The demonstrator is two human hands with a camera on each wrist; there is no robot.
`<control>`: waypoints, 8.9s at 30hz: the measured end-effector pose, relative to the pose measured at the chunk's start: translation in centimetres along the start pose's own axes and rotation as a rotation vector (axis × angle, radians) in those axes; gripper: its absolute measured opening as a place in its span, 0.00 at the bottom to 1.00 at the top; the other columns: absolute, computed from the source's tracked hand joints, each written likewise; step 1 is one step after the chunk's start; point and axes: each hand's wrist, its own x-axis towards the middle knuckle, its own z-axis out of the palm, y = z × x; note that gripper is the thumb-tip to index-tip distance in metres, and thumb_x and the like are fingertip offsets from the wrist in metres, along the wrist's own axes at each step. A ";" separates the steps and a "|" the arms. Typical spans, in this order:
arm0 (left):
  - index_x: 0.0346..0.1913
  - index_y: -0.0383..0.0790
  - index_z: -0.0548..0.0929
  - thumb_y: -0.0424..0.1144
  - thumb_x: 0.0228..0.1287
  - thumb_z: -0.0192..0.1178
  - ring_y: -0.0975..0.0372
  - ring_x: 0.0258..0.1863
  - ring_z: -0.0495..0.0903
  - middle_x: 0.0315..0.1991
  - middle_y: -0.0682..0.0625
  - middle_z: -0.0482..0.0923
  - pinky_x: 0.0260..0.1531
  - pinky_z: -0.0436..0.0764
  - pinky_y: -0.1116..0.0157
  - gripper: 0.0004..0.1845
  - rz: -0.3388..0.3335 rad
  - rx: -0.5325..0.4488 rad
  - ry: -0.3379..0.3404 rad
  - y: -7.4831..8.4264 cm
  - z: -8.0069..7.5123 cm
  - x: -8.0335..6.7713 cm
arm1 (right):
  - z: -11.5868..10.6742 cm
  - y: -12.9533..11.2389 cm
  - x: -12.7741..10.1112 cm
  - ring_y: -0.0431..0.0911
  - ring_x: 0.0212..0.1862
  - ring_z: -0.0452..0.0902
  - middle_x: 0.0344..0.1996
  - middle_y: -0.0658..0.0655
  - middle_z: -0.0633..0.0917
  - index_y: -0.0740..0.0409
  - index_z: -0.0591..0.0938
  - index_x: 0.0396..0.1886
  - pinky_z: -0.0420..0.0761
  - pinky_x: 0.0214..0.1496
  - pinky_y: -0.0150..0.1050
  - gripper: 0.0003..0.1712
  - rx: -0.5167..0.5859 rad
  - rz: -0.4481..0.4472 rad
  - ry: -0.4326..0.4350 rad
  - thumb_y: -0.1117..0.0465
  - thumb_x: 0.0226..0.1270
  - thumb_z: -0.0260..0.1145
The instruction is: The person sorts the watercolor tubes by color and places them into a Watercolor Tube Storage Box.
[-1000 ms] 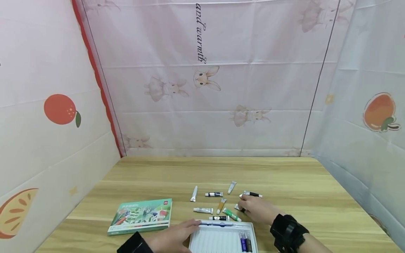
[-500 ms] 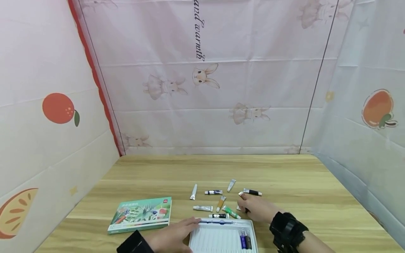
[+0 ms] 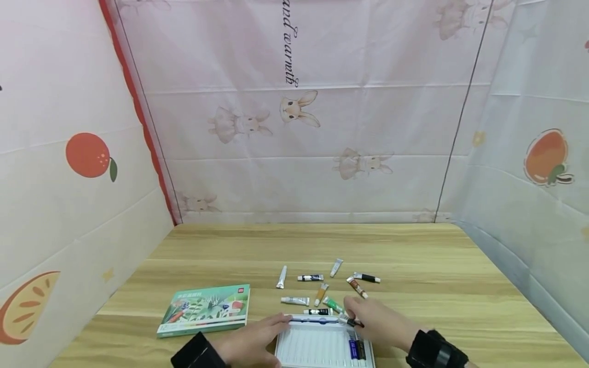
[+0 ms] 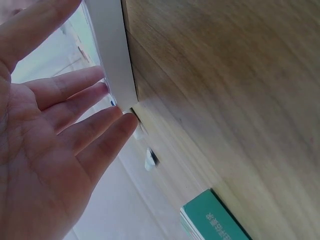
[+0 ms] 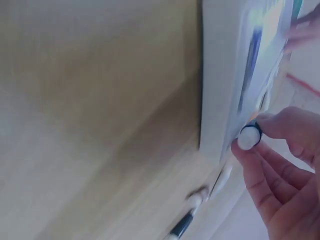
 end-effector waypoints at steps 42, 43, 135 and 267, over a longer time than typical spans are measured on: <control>0.62 0.41 0.70 0.48 0.47 0.69 0.60 0.65 0.58 0.65 0.53 0.61 0.58 0.67 0.62 0.37 -0.003 0.038 0.011 0.1 -0.2 -0.1 | 0.8 -1.3 0.2 0.31 0.37 0.68 0.38 0.42 0.76 0.46 0.87 0.35 0.75 0.35 0.30 0.10 -0.093 -0.228 -0.113 0.64 0.55 0.68; 0.62 0.41 0.70 0.48 0.47 0.69 0.60 0.64 0.58 0.65 0.53 0.61 0.58 0.67 0.62 0.37 -0.003 0.039 0.010 0.1 -0.2 -0.1 | 0.8 -1.4 0.2 0.31 0.37 0.68 0.38 0.42 0.76 0.46 0.87 0.35 0.75 0.36 0.30 0.09 -0.082 -0.219 -0.120 0.63 0.55 0.68; 0.61 0.40 0.70 0.48 0.47 0.69 0.59 0.64 0.59 0.64 0.51 0.62 0.58 0.66 0.63 0.37 0.025 0.032 0.013 0.4 -0.3 -0.1 | -1.9 2.1 -0.8 0.37 0.31 0.73 0.30 0.46 0.77 0.56 0.72 0.39 0.76 0.26 0.32 0.20 -0.039 -0.053 0.159 0.76 0.49 0.67; 0.61 0.40 0.71 0.50 0.49 0.68 0.61 0.65 0.58 0.65 0.53 0.61 0.58 0.65 0.66 0.36 0.028 0.081 0.005 0.6 -0.6 -0.1 | 0.9 -0.4 8.2 0.34 0.27 0.71 0.22 0.41 0.74 0.49 0.79 0.25 0.73 0.25 0.29 0.08 -0.473 -0.300 0.033 0.65 0.50 0.70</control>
